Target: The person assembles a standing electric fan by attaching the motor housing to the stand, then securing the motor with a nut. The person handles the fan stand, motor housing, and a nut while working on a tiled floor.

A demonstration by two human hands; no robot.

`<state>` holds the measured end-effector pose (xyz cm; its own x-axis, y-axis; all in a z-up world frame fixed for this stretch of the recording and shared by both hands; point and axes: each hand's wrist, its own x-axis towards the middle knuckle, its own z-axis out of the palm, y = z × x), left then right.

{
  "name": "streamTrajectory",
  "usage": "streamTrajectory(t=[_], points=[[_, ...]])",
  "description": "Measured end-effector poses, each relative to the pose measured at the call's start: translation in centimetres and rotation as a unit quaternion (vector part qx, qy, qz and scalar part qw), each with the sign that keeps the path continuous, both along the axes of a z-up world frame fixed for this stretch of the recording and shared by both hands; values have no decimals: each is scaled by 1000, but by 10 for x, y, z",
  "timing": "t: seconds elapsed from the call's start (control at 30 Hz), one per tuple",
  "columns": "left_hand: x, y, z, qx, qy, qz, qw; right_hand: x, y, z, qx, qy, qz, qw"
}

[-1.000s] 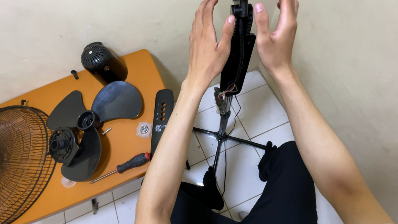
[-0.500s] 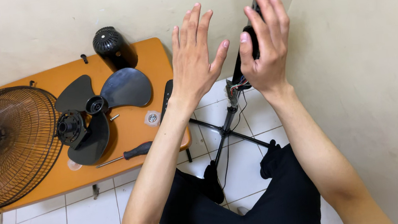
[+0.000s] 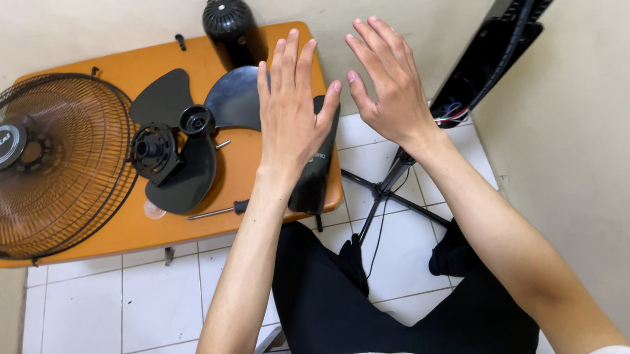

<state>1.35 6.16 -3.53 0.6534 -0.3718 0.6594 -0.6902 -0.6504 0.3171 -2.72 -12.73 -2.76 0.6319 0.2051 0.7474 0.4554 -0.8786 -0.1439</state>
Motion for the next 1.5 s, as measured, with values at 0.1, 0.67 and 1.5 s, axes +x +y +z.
streamTrajectory(t=[0.1,0.67,1.5], points=[[6,29,-18,4,20,23,1000,15,19,-18,-3,22,20,1000],[60,152,-152,182,110,211,954,55,119,-117,4,199,115,973],[67,106,-141,352,113,299,880,41,87,-112,61,221,76,971]])
